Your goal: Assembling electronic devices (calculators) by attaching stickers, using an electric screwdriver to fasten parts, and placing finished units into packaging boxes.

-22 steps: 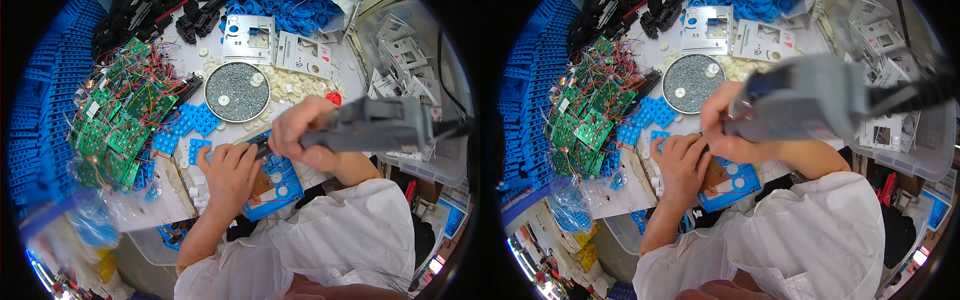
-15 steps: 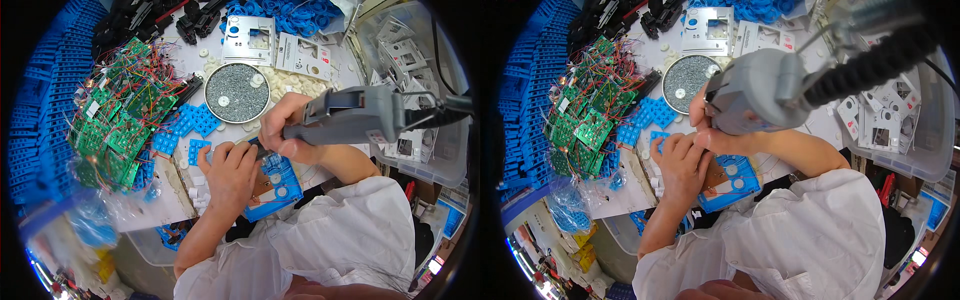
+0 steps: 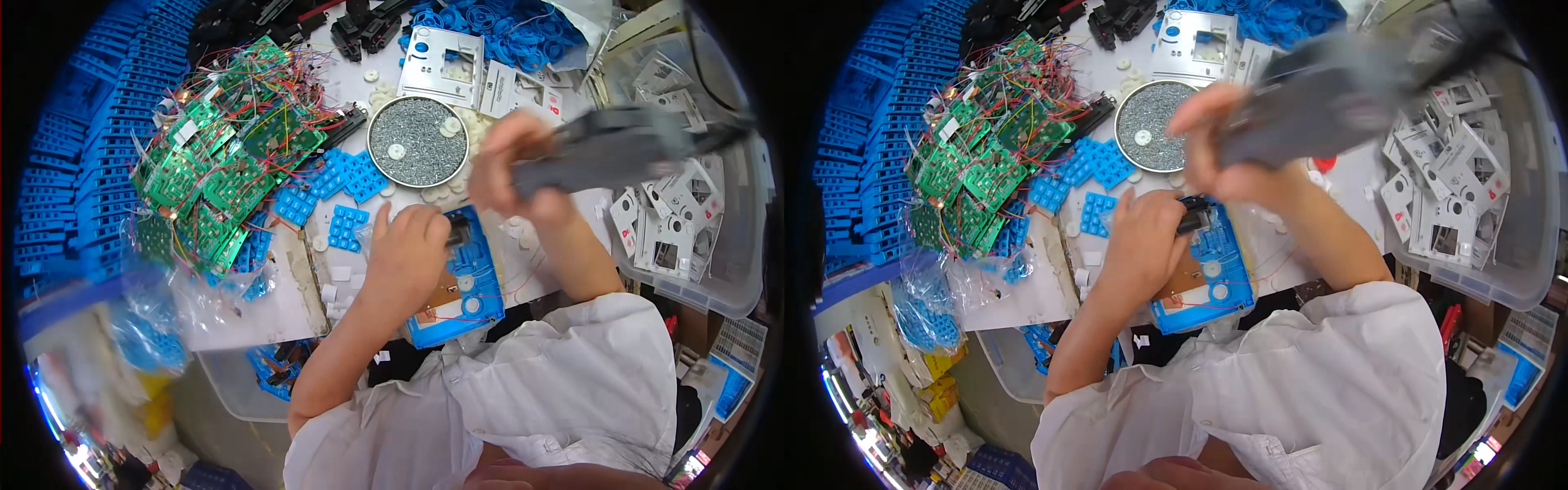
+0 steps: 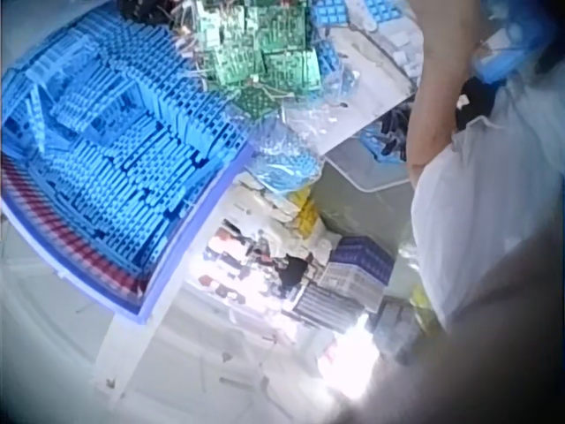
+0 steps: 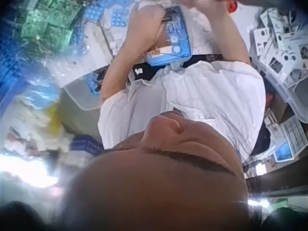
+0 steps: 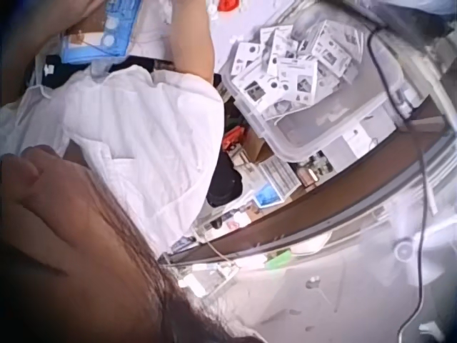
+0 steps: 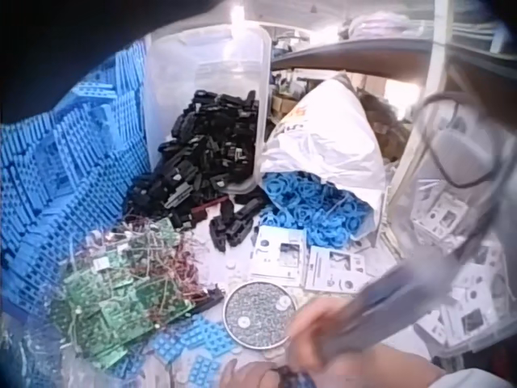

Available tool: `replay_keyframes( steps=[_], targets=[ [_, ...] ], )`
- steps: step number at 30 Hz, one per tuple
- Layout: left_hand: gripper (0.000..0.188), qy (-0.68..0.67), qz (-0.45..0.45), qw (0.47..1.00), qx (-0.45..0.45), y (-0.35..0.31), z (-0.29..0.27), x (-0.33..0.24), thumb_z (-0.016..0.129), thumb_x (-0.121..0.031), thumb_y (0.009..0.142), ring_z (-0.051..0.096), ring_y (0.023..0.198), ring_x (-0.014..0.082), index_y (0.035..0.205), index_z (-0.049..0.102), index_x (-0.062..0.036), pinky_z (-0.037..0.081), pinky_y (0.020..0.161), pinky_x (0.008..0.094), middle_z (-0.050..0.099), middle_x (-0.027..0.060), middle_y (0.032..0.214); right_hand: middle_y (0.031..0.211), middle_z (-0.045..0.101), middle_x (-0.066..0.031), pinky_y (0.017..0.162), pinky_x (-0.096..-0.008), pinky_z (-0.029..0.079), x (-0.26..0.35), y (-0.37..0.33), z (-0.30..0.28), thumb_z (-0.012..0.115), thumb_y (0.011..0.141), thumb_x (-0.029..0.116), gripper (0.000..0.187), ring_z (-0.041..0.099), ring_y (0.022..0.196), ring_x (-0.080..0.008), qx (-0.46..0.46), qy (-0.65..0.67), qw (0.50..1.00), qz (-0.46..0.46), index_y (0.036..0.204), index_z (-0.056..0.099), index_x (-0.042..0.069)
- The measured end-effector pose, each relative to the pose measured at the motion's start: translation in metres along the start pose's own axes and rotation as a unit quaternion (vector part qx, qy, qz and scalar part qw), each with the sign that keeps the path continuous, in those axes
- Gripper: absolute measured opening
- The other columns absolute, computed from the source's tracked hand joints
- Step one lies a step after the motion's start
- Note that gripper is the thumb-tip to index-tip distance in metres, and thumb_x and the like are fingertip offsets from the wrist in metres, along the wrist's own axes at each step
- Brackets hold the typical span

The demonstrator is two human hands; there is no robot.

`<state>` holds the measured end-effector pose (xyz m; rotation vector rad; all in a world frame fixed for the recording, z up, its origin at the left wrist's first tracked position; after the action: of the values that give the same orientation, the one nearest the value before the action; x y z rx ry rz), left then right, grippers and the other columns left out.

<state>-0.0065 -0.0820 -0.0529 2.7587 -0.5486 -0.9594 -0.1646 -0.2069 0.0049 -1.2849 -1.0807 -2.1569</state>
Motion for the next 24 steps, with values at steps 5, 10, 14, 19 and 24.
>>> replay_keyframes(
  steps=[5,10,14,19,24],
  targets=[
    [0.051,-0.043,-0.074,0.996,0.018,-0.030,-0.102,-0.034,0.085,-0.001,0.064,0.064,0.115,0.0400,0.109,0.062,-0.0082,0.053,0.096,0.0493,0.064,0.0200,0.129,0.084,0.061,-0.0066,0.080,-0.0381,0.050,0.082,-0.001,-0.037,0.067,0.096,0.028,0.064,0.063,0.082,-0.0193,-0.154,-0.175,0.965,-0.121,0.145,0.042,-0.003],
    [0.062,-0.005,-0.369,0.920,-0.130,-0.178,-0.178,-0.019,0.067,0.001,0.086,0.058,0.116,0.0227,0.145,0.049,0.0008,0.046,0.104,0.0358,0.058,0.0141,0.133,0.111,0.067,-0.0205,0.096,-0.0461,0.050,0.117,-0.020,-0.013,0.069,0.089,0.007,0.060,0.064,0.103,-0.0292,-0.358,-0.459,0.727,-0.364,0.144,0.046,-0.003],
    [0.058,-0.060,-0.519,0.847,-0.095,-0.306,-0.170,0.018,0.072,-0.006,0.086,0.061,0.117,0.0265,0.141,0.054,0.0034,0.047,0.104,0.0378,0.062,0.0178,0.130,0.121,0.066,-0.0209,0.099,-0.0473,0.050,0.087,-0.043,-0.013,0.068,0.083,-0.005,0.058,0.062,0.113,-0.0330,-0.158,-0.475,0.818,-0.283,0.139,0.052,-0.002],
    [0.053,0.086,-0.558,0.815,-0.129,-0.402,-0.121,0.065,0.075,-0.010,0.088,0.062,0.113,0.0229,0.137,0.057,0.0012,0.049,0.101,0.0367,0.065,0.0155,0.123,0.126,0.068,-0.0127,0.093,-0.0315,0.054,0.058,-0.043,-0.078,0.067,0.092,-0.003,0.048,0.063,0.119,-0.0201,-0.210,-0.433,0.873,-0.073,0.139,0.059,0.001],
    [0.052,0.013,-0.559,0.802,-0.210,-0.380,-0.112,0.062,0.077,-0.010,0.084,0.065,0.108,0.0293,0.132,0.059,0.0000,0.051,0.096,0.0390,0.066,0.0179,0.120,0.147,0.058,-0.0135,0.105,-0.0356,0.050,0.099,-0.019,-0.125,0.062,0.101,0.010,0.055,0.061,0.124,-0.0210,-0.168,-0.574,0.801,-0.013,0.154,0.047,0.007]
  ],
)
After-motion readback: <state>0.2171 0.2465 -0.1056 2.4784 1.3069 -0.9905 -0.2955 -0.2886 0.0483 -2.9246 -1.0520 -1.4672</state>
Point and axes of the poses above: each hand's wrist, its own y-axis towards the middle knuckle, its own z-axis out of the palm, x = y × z, the point moved 2 cm from there along y, towards the middle knuckle
